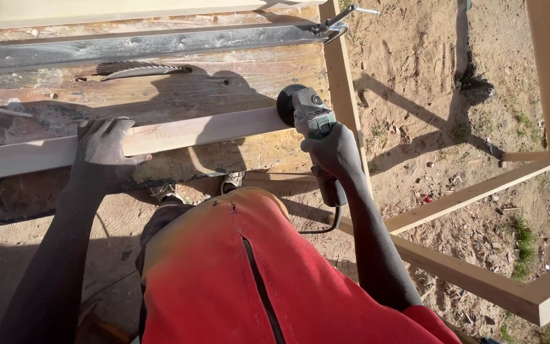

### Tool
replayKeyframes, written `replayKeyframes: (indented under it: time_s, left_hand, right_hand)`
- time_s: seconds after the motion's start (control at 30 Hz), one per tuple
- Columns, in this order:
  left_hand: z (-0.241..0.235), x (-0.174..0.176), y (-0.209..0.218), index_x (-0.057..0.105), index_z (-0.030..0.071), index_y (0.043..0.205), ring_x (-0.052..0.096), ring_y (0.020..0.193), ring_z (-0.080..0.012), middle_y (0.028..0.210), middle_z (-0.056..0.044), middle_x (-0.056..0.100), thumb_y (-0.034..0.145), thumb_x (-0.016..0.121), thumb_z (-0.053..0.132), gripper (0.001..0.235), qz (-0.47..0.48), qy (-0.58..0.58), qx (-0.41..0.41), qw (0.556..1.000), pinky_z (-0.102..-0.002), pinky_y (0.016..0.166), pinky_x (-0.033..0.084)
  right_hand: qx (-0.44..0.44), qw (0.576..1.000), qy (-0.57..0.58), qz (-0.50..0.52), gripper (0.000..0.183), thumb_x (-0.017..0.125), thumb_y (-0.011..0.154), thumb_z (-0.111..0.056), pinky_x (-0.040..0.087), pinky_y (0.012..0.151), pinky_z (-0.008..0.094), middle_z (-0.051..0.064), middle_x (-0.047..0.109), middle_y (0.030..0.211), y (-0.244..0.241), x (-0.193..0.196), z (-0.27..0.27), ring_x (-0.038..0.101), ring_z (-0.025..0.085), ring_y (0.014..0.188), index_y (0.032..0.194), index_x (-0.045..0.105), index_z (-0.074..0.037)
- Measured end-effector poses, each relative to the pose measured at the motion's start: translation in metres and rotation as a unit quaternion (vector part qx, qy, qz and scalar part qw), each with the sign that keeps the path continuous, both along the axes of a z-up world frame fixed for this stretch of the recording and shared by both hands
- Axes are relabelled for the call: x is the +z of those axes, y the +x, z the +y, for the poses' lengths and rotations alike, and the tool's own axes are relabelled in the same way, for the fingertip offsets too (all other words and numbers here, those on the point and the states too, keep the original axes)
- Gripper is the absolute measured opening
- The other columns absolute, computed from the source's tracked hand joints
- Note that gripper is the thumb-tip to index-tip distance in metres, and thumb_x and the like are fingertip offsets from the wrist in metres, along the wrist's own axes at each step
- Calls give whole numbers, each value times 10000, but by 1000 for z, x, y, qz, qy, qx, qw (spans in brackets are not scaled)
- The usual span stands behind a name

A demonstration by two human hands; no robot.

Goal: The person uses an angle grinder to smooth the surface of a long, light-colored wooden plank resting on a workbench. The person holds the plank with their left hand and operates the grinder with their right hand, moving the tool along the length of the wood.

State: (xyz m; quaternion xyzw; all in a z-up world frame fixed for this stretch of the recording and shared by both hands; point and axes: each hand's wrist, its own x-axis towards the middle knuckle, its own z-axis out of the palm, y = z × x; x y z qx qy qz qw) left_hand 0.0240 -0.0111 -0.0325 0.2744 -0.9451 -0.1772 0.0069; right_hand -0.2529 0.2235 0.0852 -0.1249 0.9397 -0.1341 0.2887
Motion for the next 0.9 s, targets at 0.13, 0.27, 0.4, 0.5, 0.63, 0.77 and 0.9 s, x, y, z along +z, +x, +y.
replayKeyframes:
  time_s: [0.13,0.27,0.4,0.5,0.63,0.77,0.9]
  left_hand:
    - [-2,0,-1,526,43,1094,464,1030,-264,1048,-88,554,600,669,406,630,10,-14,-6,1000,-398,946,228]
    - [-1,-6,5,520,47,1070,423,1049,-288,1095,-106,512,558,695,369,630,28,6,12,1000,-400,939,225]
    - [4,3,-2,426,30,1161,321,1163,-318,1264,-181,340,543,660,198,682,-4,115,96,989,-434,925,265]
    - [6,8,6,478,-24,1107,350,1121,-321,1212,-171,401,569,669,180,607,30,72,72,994,-433,908,288]
    - [0,-6,11,475,13,1114,392,1036,-320,1143,-135,443,591,685,250,611,1,72,67,995,-436,850,319]
    - [-4,-22,22,512,113,1102,488,1022,-254,1047,-102,533,576,672,355,601,35,-29,49,998,-370,918,269]
    - [-7,-18,18,538,107,1076,516,975,-254,971,-109,564,556,686,353,594,33,-35,35,998,-353,883,292]
  right_hand:
    - [-21,999,-21,-16,199,601,485,-201,335,432,321,5,480,576,-5,10,3,408,149,526,621,521,-80]
    - [19,999,-4,-25,202,584,488,-227,326,455,315,-6,465,560,26,16,-7,389,147,529,594,475,-94]
    - [85,995,8,-56,217,542,497,-255,350,430,329,33,492,530,59,14,-26,421,173,475,617,509,-77]
    - [76,995,-30,-59,171,557,498,-219,327,442,324,5,427,511,62,14,-31,354,146,493,532,456,-85]
    - [36,999,-17,-27,210,591,490,-236,311,435,321,0,453,531,34,1,-10,368,146,496,576,474,-84]
    - [10,994,-108,-2,277,636,512,-217,425,630,419,146,546,626,15,-3,10,577,301,697,700,565,-26]
    - [-3,994,-110,-7,271,637,527,-218,419,619,439,153,545,627,25,-1,6,579,313,711,697,562,-21]
